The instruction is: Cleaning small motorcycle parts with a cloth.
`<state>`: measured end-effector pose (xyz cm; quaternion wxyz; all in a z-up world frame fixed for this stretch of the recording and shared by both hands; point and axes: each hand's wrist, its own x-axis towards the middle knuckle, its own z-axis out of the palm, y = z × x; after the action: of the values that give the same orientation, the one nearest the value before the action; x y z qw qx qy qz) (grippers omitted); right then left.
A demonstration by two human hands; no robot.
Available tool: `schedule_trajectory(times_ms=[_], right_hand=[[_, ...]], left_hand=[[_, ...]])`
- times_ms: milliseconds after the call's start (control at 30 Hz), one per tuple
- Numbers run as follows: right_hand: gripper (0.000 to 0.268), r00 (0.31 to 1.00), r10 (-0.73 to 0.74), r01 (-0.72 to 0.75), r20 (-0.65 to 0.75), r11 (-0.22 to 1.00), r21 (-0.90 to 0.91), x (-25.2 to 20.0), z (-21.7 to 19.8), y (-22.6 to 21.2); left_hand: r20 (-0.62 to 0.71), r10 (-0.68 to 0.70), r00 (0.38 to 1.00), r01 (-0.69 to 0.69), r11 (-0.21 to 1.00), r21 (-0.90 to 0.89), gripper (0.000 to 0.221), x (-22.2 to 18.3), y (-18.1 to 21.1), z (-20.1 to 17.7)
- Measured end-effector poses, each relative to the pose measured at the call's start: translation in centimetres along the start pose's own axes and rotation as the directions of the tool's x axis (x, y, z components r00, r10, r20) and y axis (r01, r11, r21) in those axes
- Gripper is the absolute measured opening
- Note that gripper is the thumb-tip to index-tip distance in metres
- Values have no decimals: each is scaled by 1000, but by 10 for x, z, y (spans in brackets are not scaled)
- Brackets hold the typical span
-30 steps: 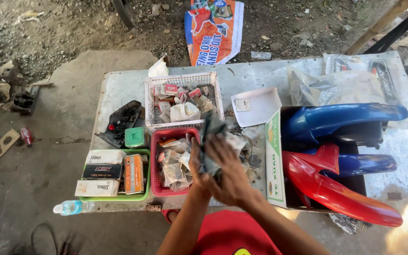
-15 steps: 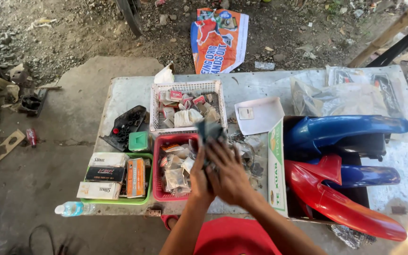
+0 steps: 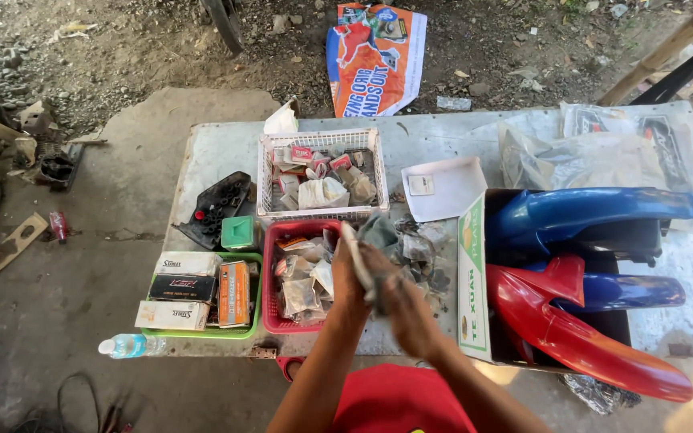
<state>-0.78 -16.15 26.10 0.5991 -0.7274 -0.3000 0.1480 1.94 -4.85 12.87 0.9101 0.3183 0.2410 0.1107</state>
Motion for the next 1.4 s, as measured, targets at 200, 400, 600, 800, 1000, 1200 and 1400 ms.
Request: schedule_trajectory(times_ms=[200,400,600,800,1000,1200,1400], right_hand=[[61,999,-46,50,20,916,-399,-9,11,16],[72,987,-159,151,11,916,-373,1,15,15],[63,933,-335,299,-129,924,-238,19,15,64],[63,981,-161,87,-111,867,-490,3,34,42],[57,951,-303,269,62,709,-652,-6,36,54],[60,984,-127,173,121,809,-562,39,-1,71],[60,991,-111,135,78,761,-634,12,4,69]], left_hand=[[-66,-124,990,118,989,-84,53,2,-13,-19],[670,304,677,-62,931,-359,65,-45,10,20],[650,244,720,-5,938,-346,61,-45,3,17],[619,199,760,36,938,-345,57,-42,-1,15],[604,146,783,82,939,-334,53,-23,-8,12],[595,68,801,144,943,-301,49,72,-70,-95],[573,35,819,169,939,-299,46,104,-55,-93]])
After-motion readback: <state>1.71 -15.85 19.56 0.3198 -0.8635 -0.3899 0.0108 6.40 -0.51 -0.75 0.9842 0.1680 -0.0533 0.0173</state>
